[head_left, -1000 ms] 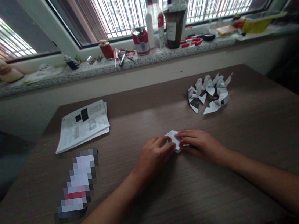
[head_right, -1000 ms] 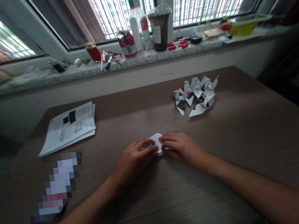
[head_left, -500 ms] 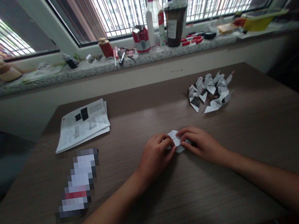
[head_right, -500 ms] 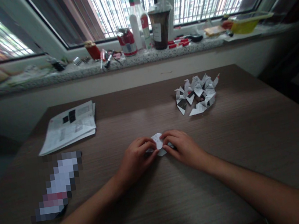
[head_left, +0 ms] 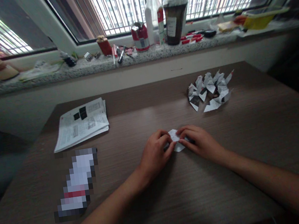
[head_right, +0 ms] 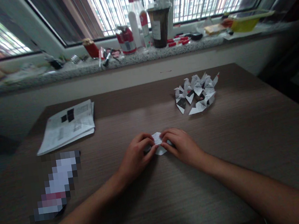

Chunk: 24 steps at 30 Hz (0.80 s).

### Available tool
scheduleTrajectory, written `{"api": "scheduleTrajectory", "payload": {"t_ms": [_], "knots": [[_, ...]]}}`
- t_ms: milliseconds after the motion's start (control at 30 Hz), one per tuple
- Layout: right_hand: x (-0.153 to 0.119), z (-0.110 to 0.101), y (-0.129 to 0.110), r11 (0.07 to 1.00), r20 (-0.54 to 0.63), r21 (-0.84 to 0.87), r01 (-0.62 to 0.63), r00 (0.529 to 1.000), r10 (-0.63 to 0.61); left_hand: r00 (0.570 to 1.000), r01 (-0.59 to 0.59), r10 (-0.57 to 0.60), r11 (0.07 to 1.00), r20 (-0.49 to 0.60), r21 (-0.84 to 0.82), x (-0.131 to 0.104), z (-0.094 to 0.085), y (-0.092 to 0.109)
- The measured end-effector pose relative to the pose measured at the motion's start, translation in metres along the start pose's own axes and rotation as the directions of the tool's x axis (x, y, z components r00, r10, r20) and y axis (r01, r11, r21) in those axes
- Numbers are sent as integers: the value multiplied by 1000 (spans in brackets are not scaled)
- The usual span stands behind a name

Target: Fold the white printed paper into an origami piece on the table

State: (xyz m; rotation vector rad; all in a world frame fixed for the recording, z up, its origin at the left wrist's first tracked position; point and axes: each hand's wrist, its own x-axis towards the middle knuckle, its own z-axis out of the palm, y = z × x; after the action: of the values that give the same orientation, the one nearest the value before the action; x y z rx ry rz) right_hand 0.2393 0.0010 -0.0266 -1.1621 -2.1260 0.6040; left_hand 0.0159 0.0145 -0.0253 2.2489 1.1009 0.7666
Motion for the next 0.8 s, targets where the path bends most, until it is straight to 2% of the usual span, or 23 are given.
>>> {"api": "scheduleTrajectory", "payload": {"t_ms": [267,433,800], "knots": [[1,2,2,1000,-9,0,17,1000,-17,1000,10,-10,1000,-27,-6,3,2,0],[2,3,1,1000,-26,17,-13,1000,14,1000,-1,0,1000,-30,-10,3,1,0],[4,3,-5,999,-50,15,-31,998,32,999,-16,19,998,-45,56,2,4,-4]]}}
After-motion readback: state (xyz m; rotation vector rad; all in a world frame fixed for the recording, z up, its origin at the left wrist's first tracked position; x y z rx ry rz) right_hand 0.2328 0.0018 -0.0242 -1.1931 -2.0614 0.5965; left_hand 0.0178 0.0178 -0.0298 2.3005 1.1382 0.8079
